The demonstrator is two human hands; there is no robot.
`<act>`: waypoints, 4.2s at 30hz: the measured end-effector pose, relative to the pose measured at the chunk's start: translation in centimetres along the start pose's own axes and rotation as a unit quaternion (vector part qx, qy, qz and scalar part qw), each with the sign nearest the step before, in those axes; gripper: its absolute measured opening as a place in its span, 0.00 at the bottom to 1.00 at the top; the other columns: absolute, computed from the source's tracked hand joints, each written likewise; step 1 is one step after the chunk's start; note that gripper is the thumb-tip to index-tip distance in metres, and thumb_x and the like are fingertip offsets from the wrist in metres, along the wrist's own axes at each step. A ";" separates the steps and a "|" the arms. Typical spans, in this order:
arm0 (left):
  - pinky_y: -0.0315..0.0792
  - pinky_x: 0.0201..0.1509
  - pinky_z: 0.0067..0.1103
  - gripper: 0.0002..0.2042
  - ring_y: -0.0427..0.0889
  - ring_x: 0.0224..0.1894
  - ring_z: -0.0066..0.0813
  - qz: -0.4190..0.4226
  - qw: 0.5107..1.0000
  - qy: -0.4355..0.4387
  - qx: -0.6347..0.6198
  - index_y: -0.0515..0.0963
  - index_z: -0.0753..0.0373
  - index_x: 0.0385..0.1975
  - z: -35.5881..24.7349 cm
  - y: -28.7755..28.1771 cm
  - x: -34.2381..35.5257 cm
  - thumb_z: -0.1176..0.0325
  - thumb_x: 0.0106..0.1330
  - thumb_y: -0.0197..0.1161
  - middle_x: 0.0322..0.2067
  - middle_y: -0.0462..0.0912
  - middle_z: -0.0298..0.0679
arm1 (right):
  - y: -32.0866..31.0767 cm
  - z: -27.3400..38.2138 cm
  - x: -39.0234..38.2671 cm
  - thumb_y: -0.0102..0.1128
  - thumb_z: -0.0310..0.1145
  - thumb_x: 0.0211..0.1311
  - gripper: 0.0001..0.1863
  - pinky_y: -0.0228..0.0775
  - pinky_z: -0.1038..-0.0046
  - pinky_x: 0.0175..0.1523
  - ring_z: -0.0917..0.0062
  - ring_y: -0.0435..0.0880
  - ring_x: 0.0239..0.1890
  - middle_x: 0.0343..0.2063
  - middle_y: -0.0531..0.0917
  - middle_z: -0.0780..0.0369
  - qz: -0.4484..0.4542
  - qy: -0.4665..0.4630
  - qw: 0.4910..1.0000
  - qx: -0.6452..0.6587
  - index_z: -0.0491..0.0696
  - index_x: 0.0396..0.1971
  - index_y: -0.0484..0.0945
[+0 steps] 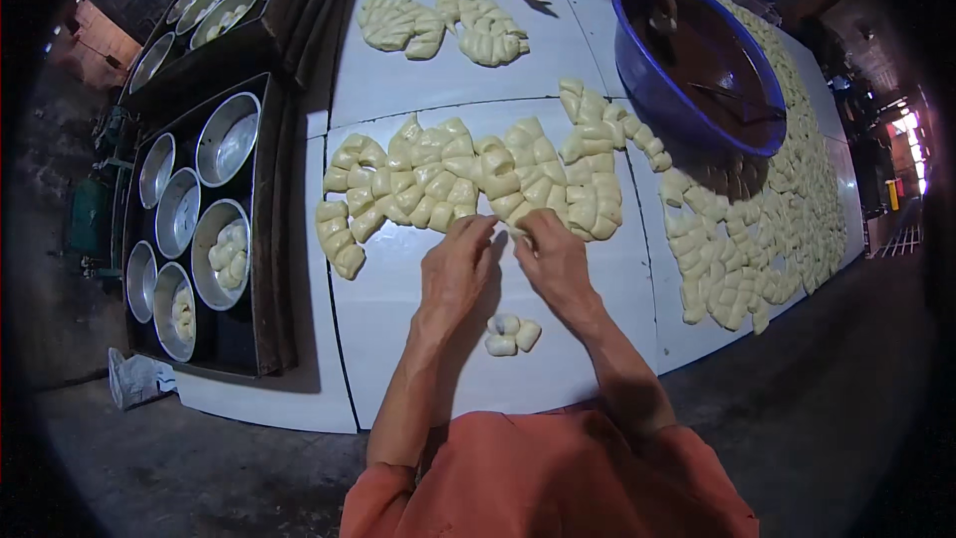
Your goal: The person prepares dough by hand, taking pieces of dough and filling them with a dark paste before placing them into metal baking tins.
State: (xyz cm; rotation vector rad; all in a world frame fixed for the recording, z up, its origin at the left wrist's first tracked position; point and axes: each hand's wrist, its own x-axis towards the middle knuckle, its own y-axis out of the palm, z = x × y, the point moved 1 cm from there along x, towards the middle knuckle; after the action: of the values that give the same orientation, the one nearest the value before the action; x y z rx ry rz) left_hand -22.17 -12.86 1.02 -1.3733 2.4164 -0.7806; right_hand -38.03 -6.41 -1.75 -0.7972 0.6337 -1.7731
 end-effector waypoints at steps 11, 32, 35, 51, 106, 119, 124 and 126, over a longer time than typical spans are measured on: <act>0.76 0.44 0.31 0.11 0.82 0.43 0.39 0.048 0.987 0.131 -0.076 0.82 0.61 0.44 -1.3 4.5 2.4 0.66 0.65 0.63 0.42 0.81 0.43 | -5.6 -2.6 -2.2 0.56 0.21 0.60 0.14 0.71 0.80 0.52 0.83 0.79 0.43 0.40 0.80 0.64 -0.045 0.278 0.654 0.702 0.43 0.47 0.76; 0.73 0.35 0.16 0.12 0.78 0.32 0.17 0.059 0.915 -0.129 -0.377 0.80 0.68 0.46 -5.9 5.9 0.6 0.65 0.71 0.62 0.33 0.82 0.33 | -7.4 -2.1 -3.4 0.63 0.26 0.64 0.14 0.72 0.82 0.47 0.84 0.79 0.44 0.44 0.81 0.62 -0.016 0.199 0.869 0.452 0.41 0.47 0.74; 0.76 0.39 0.19 0.14 0.81 0.38 0.24 -0.066 0.965 0.002 -0.253 0.77 0.68 0.51 -7.1 7.2 1.8 0.66 0.72 0.60 0.42 0.82 0.40 | -8.3 -1.5 -3.0 0.66 0.24 0.62 0.15 0.72 0.82 0.47 0.84 0.79 0.42 0.40 0.81 0.65 -0.080 0.197 0.813 0.542 0.43 0.47 0.75; 0.75 0.56 0.23 0.38 0.76 0.58 0.30 0.092 0.841 -0.025 -0.533 0.56 0.66 0.71 -14.7 15.7 4.6 0.72 0.63 0.70 0.62 0.72 0.49 | -18.6 -6.8 2.9 0.60 0.29 0.65 0.11 0.76 0.82 0.35 0.83 0.83 0.29 0.34 0.83 0.64 -0.138 0.182 0.706 0.671 0.46 0.46 0.74; 0.74 0.33 0.13 0.14 0.81 0.33 0.15 0.009 0.855 -0.195 -0.480 0.84 0.65 0.44 -3.7 1.5 0.1 0.61 0.67 0.67 0.33 0.86 0.34 | -5.8 2.4 -1.0 0.68 0.30 0.59 0.15 0.72 0.77 0.48 0.78 0.81 0.42 0.35 0.85 0.64 0.067 0.220 0.859 0.458 0.40 0.44 0.82; 0.81 0.41 0.20 0.11 0.84 0.38 0.24 0.067 0.843 -0.156 -0.510 0.82 0.67 0.46 -2.4 -0.2 -2.0 0.69 0.68 0.65 0.38 0.85 0.38 | -3.4 3.4 -1.4 0.71 0.26 0.56 0.12 0.70 0.76 0.41 0.79 0.76 0.38 0.40 0.78 0.61 -0.070 -0.046 0.931 0.354 0.46 0.39 0.80; 0.80 0.44 0.22 0.12 0.83 0.42 0.23 0.087 0.854 -0.167 -0.485 0.80 0.66 0.49 -2.3 -0.4 -3.2 0.68 0.70 0.62 0.42 0.84 0.38 | -3.1 3.3 -1.5 0.71 0.27 0.58 0.10 0.69 0.77 0.36 0.80 0.75 0.31 0.31 0.77 0.63 -0.084 -0.100 0.954 0.271 0.45 0.33 0.76; 0.79 0.46 0.21 0.13 0.83 0.43 0.23 0.084 0.821 -0.179 -0.536 0.80 0.66 0.50 -2.6 0.0 -3.8 0.68 0.70 0.61 0.44 0.84 0.37 | -3.4 3.7 -1.2 0.70 0.30 0.59 0.11 0.66 0.78 0.32 0.81 0.74 0.27 0.26 0.76 0.65 -0.093 -0.094 0.955 0.267 0.44 0.29 0.75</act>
State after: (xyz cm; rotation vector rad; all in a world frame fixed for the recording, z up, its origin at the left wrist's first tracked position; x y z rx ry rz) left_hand -21.41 -8.73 3.01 -1.3435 2.6083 0.9910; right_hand -36.98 -4.39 2.88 -0.6468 -0.0577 -1.8855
